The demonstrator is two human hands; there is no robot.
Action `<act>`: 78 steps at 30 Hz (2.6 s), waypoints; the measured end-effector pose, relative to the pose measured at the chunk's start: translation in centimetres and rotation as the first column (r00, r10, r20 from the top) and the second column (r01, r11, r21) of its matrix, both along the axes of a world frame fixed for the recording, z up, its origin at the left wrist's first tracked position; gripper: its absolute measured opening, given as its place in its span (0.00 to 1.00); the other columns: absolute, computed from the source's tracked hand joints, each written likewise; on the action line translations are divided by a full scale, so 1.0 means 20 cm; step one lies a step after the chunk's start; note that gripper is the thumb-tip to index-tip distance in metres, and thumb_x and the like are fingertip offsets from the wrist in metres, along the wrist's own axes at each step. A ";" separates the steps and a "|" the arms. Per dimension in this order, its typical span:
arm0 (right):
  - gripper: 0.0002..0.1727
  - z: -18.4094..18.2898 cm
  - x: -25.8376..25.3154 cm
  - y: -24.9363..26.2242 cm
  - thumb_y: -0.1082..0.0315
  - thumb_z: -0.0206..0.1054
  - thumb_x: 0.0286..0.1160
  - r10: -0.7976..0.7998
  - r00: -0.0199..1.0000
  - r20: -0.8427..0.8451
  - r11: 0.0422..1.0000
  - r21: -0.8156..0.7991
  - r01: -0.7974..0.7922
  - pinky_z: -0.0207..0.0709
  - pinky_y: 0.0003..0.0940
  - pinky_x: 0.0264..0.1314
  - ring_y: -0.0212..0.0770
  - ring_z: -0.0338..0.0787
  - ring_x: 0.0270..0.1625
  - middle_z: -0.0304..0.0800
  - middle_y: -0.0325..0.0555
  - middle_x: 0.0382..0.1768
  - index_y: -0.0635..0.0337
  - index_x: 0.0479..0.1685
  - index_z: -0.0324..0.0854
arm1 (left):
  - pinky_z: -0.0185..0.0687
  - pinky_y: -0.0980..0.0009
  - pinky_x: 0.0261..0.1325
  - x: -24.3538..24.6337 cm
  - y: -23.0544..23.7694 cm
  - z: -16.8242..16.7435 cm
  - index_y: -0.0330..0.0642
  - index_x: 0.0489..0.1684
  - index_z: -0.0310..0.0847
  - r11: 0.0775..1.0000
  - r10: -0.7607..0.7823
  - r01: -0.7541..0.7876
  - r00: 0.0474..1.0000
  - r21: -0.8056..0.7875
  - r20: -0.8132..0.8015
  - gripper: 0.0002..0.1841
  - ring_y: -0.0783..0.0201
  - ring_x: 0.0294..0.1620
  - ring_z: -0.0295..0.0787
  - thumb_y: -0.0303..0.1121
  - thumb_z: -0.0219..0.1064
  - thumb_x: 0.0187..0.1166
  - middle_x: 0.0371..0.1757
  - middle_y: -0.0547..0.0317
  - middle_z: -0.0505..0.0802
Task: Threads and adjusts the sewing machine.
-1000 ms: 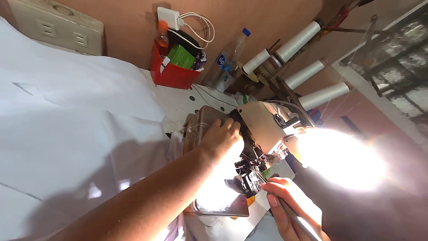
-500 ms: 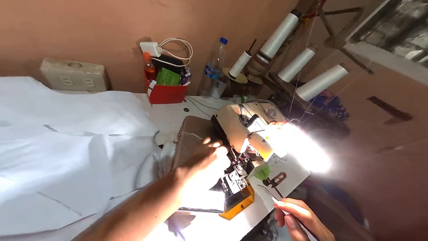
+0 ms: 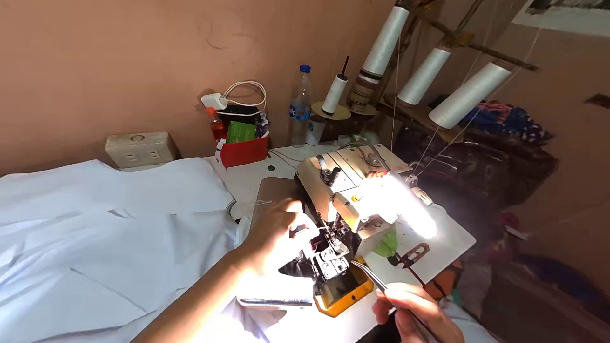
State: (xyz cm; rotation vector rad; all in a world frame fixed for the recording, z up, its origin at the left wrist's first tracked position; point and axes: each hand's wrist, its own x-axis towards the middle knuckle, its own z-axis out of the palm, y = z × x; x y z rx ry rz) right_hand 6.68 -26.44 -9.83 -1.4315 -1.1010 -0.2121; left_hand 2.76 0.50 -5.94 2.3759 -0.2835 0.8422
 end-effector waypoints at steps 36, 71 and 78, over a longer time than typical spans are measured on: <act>0.13 0.02 -0.07 0.44 0.63 0.56 0.91 0.165 0.969 -0.185 0.918 0.388 -0.082 0.89 0.19 0.45 0.26 0.95 0.45 0.95 0.32 0.53 0.47 0.61 0.86 | 0.81 0.86 0.49 -0.03 0.04 -0.03 0.50 0.38 0.91 0.522 -0.556 0.365 0.831 -0.771 0.017 0.07 0.87 0.45 0.85 0.28 0.65 0.79 0.40 0.81 0.91; 0.12 0.03 -0.01 0.45 0.59 0.56 0.92 0.088 0.993 -0.078 0.959 0.277 -0.063 0.89 0.19 0.46 0.25 0.94 0.44 0.94 0.30 0.48 0.43 0.62 0.82 | 0.70 0.86 0.20 -0.05 0.03 0.03 0.56 0.27 0.94 0.310 -0.511 0.096 0.856 -0.946 -0.081 0.17 0.85 0.18 0.76 0.31 0.57 0.79 0.22 0.78 0.88; 0.12 0.04 -0.01 0.48 0.61 0.56 0.91 0.106 0.990 -0.090 0.950 0.304 -0.074 0.89 0.20 0.47 0.25 0.94 0.44 0.94 0.31 0.48 0.44 0.62 0.83 | 0.75 0.86 0.28 -0.04 0.04 0.04 0.57 0.25 0.94 0.326 -0.499 0.102 0.863 -0.940 -0.080 0.18 0.86 0.24 0.80 0.29 0.57 0.78 0.23 0.80 0.89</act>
